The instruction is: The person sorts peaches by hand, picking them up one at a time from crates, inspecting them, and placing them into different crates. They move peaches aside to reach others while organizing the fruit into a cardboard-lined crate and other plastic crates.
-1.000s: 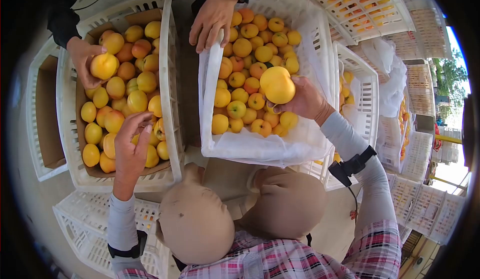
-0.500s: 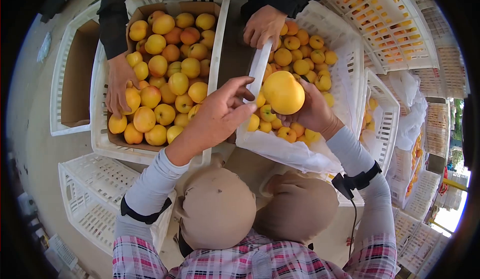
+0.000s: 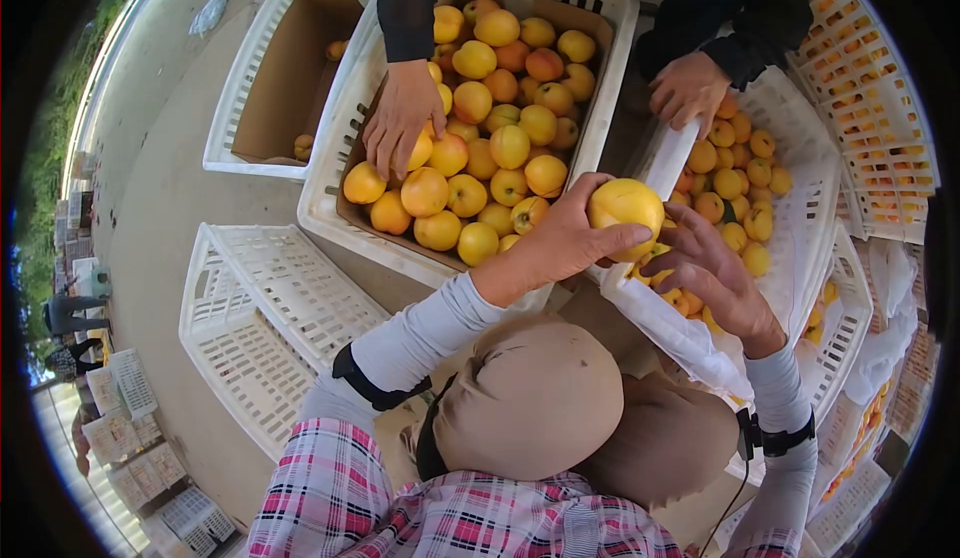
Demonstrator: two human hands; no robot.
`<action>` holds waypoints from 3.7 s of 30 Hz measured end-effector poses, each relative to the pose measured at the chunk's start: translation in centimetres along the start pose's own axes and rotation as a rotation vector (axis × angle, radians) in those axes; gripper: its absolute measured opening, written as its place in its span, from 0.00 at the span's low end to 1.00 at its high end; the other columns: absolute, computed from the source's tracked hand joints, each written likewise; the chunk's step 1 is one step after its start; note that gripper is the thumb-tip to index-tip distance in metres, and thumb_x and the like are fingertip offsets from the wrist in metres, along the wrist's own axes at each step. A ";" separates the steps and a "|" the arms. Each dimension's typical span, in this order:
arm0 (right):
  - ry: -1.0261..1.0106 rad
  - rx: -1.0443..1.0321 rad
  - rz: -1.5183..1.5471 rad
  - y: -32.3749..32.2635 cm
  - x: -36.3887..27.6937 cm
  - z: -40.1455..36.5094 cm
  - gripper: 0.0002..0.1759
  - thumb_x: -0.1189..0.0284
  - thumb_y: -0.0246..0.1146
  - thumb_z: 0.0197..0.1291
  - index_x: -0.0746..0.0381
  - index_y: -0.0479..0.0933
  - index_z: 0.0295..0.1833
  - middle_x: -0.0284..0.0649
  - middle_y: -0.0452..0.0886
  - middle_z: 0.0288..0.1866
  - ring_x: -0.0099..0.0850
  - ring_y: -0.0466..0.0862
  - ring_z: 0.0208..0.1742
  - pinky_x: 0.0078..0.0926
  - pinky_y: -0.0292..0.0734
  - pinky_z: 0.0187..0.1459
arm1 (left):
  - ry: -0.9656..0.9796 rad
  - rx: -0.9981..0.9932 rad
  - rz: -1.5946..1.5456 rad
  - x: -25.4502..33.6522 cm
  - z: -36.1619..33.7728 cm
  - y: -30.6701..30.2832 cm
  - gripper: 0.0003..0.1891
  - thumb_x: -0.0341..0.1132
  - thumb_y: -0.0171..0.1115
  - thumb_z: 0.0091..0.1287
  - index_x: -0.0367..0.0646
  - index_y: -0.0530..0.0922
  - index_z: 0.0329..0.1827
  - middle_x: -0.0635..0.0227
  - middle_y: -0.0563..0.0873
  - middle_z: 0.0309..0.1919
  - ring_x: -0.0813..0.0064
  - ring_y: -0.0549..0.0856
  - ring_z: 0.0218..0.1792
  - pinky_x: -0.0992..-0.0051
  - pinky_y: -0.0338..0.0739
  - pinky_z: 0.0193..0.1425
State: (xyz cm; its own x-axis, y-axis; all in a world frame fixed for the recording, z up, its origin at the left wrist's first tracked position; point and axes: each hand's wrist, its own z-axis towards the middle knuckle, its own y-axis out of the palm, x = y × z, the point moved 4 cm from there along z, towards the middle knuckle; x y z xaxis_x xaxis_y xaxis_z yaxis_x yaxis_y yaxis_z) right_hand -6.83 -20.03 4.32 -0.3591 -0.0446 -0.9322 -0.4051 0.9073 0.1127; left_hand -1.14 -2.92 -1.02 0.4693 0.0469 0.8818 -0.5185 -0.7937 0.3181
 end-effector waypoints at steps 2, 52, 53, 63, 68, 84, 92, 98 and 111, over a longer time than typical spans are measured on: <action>0.001 -0.029 -0.026 0.2 0.4 0.0 0.36 0.62 0.56 0.66 0.67 0.51 0.72 0.51 0.68 0.64 0.34 0.78 0.55 0.30 0.75 0.52 | 0.038 0.044 0.131 -0.8 -1.1 -1.1 0.41 0.47 0.73 0.55 0.33 0.62 0.64 0.57 0.75 0.51 0.72 0.79 0.50 0.74 0.78 0.51; 0.215 0.386 -0.168 -5.8 10.0 -6.6 0.20 0.68 0.55 0.67 0.68 0.68 0.60 0.41 0.79 0.50 0.24 0.80 0.40 0.21 0.75 0.42 | 0.043 0.403 1.501 -4.4 -2.5 -9.2 0.37 0.34 0.69 0.53 0.32 0.61 0.64 0.49 0.73 0.52 0.51 0.75 0.55 0.61 0.73 0.55; 0.213 0.387 -0.169 -5.7 10.2 -6.7 0.20 0.68 0.55 0.67 0.68 0.68 0.60 0.41 0.79 0.50 0.24 0.80 0.40 0.21 0.75 0.42 | -0.136 0.402 1.406 -4.7 -2.6 -9.6 0.37 0.36 0.69 0.54 0.31 0.60 0.64 0.48 0.74 0.51 0.50 0.77 0.52 0.63 0.75 0.53; 0.262 0.376 -0.192 -4.6 11.4 -7.4 0.21 0.69 0.55 0.66 0.69 0.68 0.60 0.43 0.79 0.50 0.23 0.78 0.45 0.22 0.74 0.48 | -0.056 0.367 1.541 -4.0 0.1 -9.4 0.38 0.44 0.70 0.53 0.32 0.63 0.62 0.49 0.75 0.49 0.53 0.78 0.49 0.63 0.76 0.51; 0.258 0.366 -0.249 -4.8 11.5 -8.0 0.21 0.70 0.55 0.66 0.70 0.67 0.61 0.44 0.79 0.50 0.28 0.78 0.52 0.25 0.74 0.53 | -0.021 0.357 1.596 -4.6 0.0 -9.4 0.39 0.41 0.70 0.52 0.33 0.62 0.64 0.52 0.73 0.54 0.55 0.73 0.57 0.60 0.72 0.57; 0.235 0.630 -0.719 -10.2 8.3 -12.9 0.20 0.67 0.58 0.63 0.72 0.72 0.54 0.51 0.83 0.44 0.37 0.84 0.43 0.30 0.77 0.45 | 0.240 0.474 0.985 -3.7 -8.8 -10.5 0.11 0.28 0.59 0.64 0.37 0.79 0.48 0.62 0.83 0.35 0.74 0.82 0.32 0.76 0.77 0.35; 0.376 0.766 -0.649 -20.8 8.2 -10.6 0.20 0.66 0.53 0.67 0.69 0.72 0.57 0.42 0.81 0.47 0.27 0.83 0.42 0.24 0.78 0.44 | 0.253 0.488 1.169 -3.8 -8.3 -9.8 0.10 0.27 0.57 0.65 0.36 0.78 0.48 0.59 0.84 0.40 0.64 0.83 0.41 0.72 0.77 0.43; 0.345 0.603 -1.027 -21.7 10.8 -5.9 0.18 0.67 0.57 0.59 0.71 0.74 0.48 0.48 0.82 0.42 0.38 0.83 0.41 0.33 0.78 0.45 | 0.166 0.495 1.161 -3.7 -8.2 -9.3 0.10 0.26 0.56 0.64 0.35 0.78 0.47 0.58 0.83 0.40 0.61 0.83 0.41 0.69 0.76 0.46; 0.070 0.508 -1.692 -17.6 10.3 -6.6 0.23 0.67 0.65 0.51 0.66 0.73 0.51 0.46 0.77 0.43 0.38 0.79 0.46 0.34 0.76 0.49 | 0.312 0.470 1.222 -2.9 -8.3 -8.6 0.10 0.25 0.56 0.63 0.34 0.78 0.46 0.57 0.82 0.37 0.62 0.83 0.36 0.70 0.76 0.43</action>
State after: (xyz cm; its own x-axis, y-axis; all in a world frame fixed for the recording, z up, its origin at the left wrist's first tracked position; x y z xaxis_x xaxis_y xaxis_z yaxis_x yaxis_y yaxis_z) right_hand -8.91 -39.25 -4.99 0.1005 -0.9886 0.1124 -0.0649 -0.1192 -0.9907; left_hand -3.96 8.84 -3.47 -0.3279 -0.7497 0.5749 -0.1629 -0.5545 -0.8161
